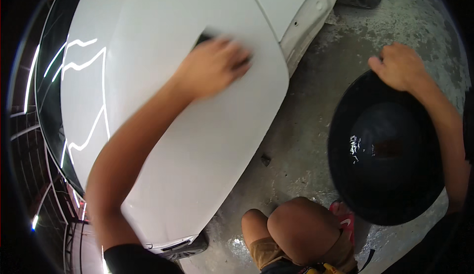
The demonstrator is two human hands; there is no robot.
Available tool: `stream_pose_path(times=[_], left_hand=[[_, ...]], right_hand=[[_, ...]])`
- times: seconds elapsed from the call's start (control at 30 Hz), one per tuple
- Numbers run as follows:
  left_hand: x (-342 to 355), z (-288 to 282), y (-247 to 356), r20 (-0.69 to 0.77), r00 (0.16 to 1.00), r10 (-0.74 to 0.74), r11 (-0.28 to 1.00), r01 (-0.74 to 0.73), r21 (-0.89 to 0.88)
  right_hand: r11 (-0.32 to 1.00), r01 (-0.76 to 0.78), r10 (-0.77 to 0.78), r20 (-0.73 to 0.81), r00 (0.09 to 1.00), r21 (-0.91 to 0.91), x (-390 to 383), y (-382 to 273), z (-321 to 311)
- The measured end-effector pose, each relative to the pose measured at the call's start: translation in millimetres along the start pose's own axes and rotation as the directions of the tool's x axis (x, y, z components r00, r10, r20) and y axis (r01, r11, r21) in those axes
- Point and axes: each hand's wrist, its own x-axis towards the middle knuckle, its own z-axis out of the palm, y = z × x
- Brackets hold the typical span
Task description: The person dips sandpaper into a bucket of water and wet-sands the body panels of a white car by hand, rubbing the surface with the sandpaper and touching it with their hands.
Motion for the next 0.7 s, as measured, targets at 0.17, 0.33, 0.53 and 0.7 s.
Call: stream_pose_path(times=[0.17,0.33,0.53,0.7], left_hand=[[-7.2,3.9,16.4,0.024,0.994,-0.108,0.994,0.108,0.000],[-190.2,-40.2,131.0,0.146,0.989,-0.009,0.999,0.013,-0.029],[-33.0,-27.1,19.5,-0.058,0.995,-0.085,0.991,0.091,0.097],[15.7,-17.7,-18.0,-0.042,0.994,-0.104,0.984,0.109,0.140]], right_hand=[[0.997,0.073,-0.075,0.028,0.997,0.039,10.6,0.9,23.9],[0.997,-0.054,0.053,-0.014,0.998,-0.053,-15.8,23.9,-13.9],[0.996,0.027,-0.030,0.040,0.999,0.079,-3.1,3.7,13.3],[0.998,0.046,-0.045,-0.027,0.999,0.032,-3.8,8.2,24.5]])
